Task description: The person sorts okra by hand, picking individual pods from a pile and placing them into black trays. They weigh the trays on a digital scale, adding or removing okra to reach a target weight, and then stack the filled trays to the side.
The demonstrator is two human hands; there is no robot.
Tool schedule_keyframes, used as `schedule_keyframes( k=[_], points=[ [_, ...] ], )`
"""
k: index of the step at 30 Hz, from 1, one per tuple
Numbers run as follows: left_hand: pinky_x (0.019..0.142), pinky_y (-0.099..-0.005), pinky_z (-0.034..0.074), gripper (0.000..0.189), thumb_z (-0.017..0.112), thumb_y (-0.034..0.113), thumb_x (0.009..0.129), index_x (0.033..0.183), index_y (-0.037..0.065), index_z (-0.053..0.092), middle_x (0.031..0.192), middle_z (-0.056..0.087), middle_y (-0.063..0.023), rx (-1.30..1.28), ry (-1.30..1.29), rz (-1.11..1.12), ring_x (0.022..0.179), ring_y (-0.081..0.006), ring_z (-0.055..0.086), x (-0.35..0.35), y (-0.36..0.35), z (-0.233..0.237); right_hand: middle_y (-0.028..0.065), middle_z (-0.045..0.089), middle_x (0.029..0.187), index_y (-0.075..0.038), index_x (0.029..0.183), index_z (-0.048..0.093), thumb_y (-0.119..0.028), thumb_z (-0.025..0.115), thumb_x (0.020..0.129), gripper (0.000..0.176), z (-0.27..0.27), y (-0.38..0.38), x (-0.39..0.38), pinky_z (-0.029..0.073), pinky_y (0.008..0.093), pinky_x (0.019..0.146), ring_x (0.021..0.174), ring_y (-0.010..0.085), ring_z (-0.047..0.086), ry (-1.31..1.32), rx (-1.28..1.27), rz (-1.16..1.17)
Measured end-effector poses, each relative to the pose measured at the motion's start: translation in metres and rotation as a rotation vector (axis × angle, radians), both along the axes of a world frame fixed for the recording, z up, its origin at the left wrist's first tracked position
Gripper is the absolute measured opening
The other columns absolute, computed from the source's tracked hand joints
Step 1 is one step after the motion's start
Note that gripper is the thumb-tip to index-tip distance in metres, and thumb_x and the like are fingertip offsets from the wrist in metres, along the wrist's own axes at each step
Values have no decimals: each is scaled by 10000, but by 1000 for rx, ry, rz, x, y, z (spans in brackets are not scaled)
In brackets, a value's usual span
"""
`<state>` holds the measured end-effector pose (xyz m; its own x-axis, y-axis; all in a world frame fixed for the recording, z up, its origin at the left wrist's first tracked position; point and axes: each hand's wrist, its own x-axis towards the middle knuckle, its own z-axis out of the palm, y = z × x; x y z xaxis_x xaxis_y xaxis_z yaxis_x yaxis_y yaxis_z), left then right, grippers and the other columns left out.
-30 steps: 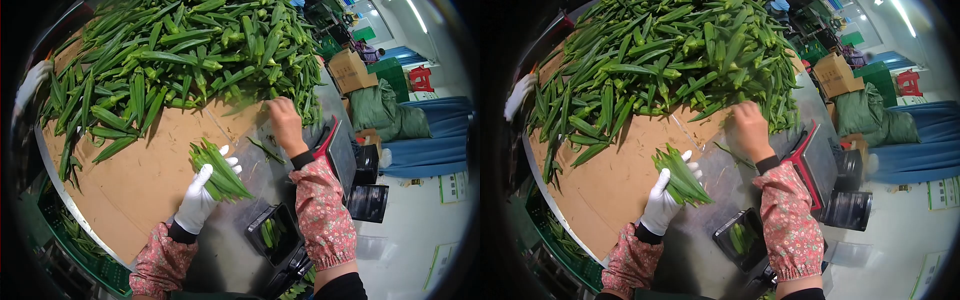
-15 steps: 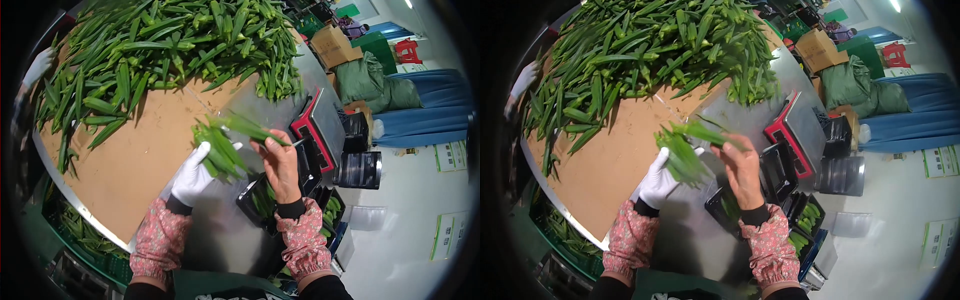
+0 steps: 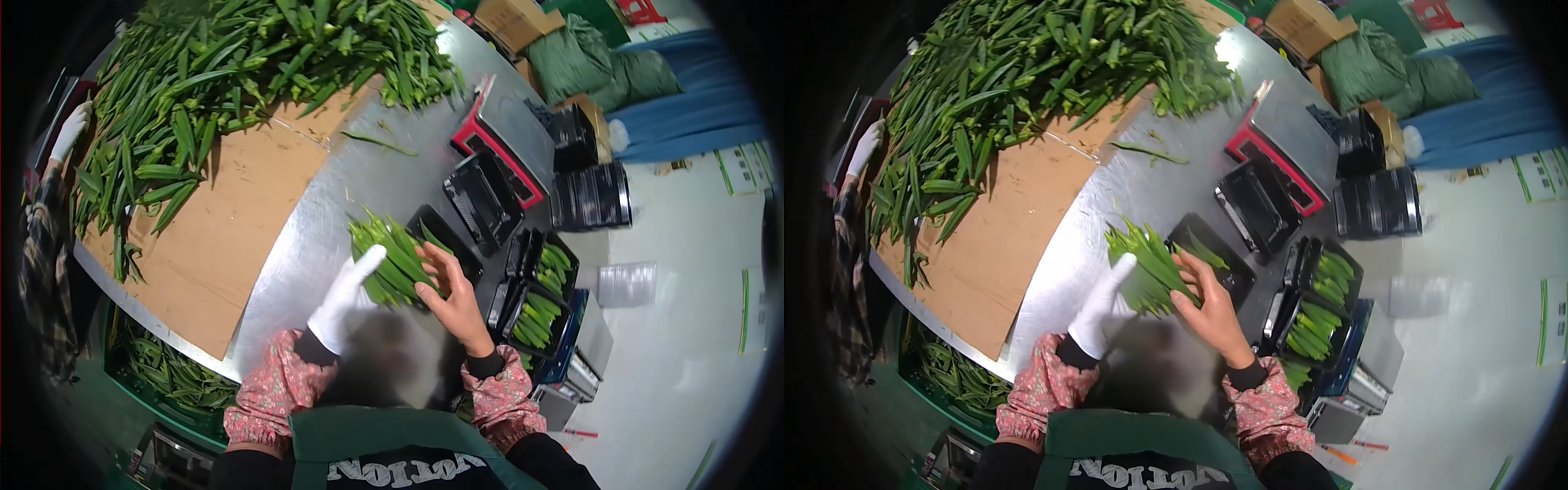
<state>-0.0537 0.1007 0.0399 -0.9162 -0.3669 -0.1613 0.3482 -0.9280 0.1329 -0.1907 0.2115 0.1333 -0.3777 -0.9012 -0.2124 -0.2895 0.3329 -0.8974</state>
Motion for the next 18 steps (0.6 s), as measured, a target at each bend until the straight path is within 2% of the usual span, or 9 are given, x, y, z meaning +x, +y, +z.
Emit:
schedule_keyframes(
  k=[1, 3, 5, 7, 11, 13, 15, 16, 18],
  points=[
    [926, -350, 519, 383, 510, 226, 1017, 1333, 12, 477, 1191, 621, -131, 22, -70, 54, 1094, -216, 621, 4, 18, 38, 113, 510, 1401, 9, 1417, 426, -98, 671, 907, 575, -2, 15, -4, 392, 332, 1058, 1244, 193, 503, 1, 18, -3],
    [972, -386, 496, 421, 498, 266, 1023, 1374, 39, 452, 1253, 589, -118, 25, -138, 45, 1120, -228, 607, -10, 58, 30, 121, 538, 1352, 6, 1406, 446, -138, 670, 914, 559, -8, 44, -16, 408, 320, 1035, 1233, 177, 512, 3, 48, 4],
    [943, -347, 495, 393, 503, 238, 1019, 1377, 92, 433, 1238, 564, -70, 128, -223, 76, 1099, -190, 589, -23, 87, 52, 56, 566, 1240, -5, 1348, 529, -140, 680, 907, 485, 0, 63, -26, 402, 238, 881, 1039, 121, 513, 65, 71, 50],
    [933, -302, 471, 352, 479, 232, 1033, 1366, 128, 430, 1245, 535, -37, 201, -177, 82, 1106, -149, 552, -38, 111, 50, 36, 584, 1197, -19, 1324, 557, -120, 685, 896, 458, 0, 82, -41, 411, 239, 872, 1016, 115, 525, -42, 193, -39],
    [994, -331, 432, 363, 469, 276, 1045, 1376, 135, 425, 1284, 516, -38, 250, -129, 184, 1169, -153, 515, -76, 124, 46, 72, 605, 1277, 27, 1265, 587, -7, 644, 879, 392, -5, 80, -72, 397, 290, 1040, 1181, 151, 552, 67, 129, -50],
    [998, -324, 423, 344, 504, 273, 1033, 1346, 135, 462, 1280, 533, -23, 263, -86, 300, 1171, -143, 513, -91, 121, 48, 108, 613, 1280, 37, 1244, 598, -20, 654, 871, 382, -15, 62, -94, 401, 303, 1047, 1195, 190, 564, 224, 20, 47],
    [981, -289, 422, 283, 548, 264, 1015, 1272, 146, 534, 1227, 568, -6, 490, -267, 226, 1142, -100, 517, -106, 113, 37, 130, 615, 1279, 29, 1221, 619, -39, 645, 882, 347, -21, 41, -109, 408, 310, 1042, 1203, 212, 566, 373, -40, 163],
    [953, -258, 425, 218, 570, 229, 1004, 1207, 148, 579, 1193, 591, 7, 730, -251, 188, 1099, -73, 527, -104, 107, 31, 131, 622, 1267, 27, 1200, 632, -44, 642, 885, 323, -26, 38, -113, 418, 308, 1031, 1189, 212, 574, 406, -45, 157],
    [947, -245, 425, 235, 555, 210, 1010, 1231, 130, 569, 1215, 587, 9, 608, -302, 177, 1079, -68, 532, -93, 113, 28, 133, 637, 1243, 22, 1160, 659, -55, 635, 893, 279, -38, 30, -119, 437, 305, 1009, 1162, 213, 592, 469, -51, 158]
  ],
)
